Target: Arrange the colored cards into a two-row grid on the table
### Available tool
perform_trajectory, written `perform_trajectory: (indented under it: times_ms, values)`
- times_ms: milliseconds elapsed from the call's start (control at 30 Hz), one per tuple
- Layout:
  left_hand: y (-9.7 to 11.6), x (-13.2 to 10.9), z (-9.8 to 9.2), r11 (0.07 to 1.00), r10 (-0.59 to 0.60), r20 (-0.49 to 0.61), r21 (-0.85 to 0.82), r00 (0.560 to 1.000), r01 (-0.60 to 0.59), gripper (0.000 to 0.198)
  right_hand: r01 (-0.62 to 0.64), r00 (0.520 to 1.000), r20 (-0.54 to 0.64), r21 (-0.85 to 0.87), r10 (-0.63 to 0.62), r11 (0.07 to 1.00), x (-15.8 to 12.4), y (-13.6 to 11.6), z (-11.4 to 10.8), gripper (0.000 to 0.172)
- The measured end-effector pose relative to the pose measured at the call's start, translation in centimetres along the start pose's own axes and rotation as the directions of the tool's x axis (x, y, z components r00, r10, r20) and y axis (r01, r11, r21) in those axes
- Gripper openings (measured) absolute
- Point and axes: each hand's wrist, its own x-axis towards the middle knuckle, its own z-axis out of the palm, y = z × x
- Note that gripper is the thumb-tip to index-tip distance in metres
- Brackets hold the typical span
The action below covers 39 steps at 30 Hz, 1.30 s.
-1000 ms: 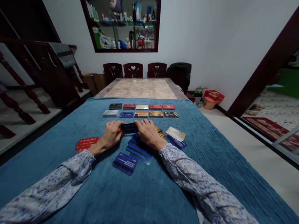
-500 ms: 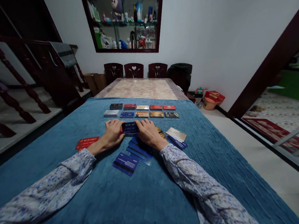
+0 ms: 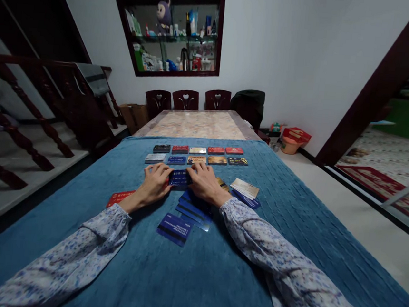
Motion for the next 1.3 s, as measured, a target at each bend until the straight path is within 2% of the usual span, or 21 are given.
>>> perform_trajectory:
  times_ms: [400, 867, 1300]
  values:
    - [-2.7, 1.1, -0.4, 1.0, 0.01, 0.124, -0.015, 0.992, -0.008, 0.051, 0.038, 0.992, 0.122, 0.011, -0.039, 0.999, 2.7, -0.3, -0.8, 0.048]
    - [-6.6, 3.9, 0.2, 0.997, 0.066, 0.238, -0.05, 0.969, -0.056, 0.047, 0.039, 0.964, 0.263, 0.004, -0.038, 0.999, 6.9, 0.4, -0.7, 0.043]
    - [-8.2, 7.4, 1.4, 1.0, -0.003, 0.311, 0.011, 0.95, 0.0, 0.043, -0.001, 0.957, 0.289, -0.035, 0.011, 0.999, 10.8, 1.7, 1.8, 0.039]
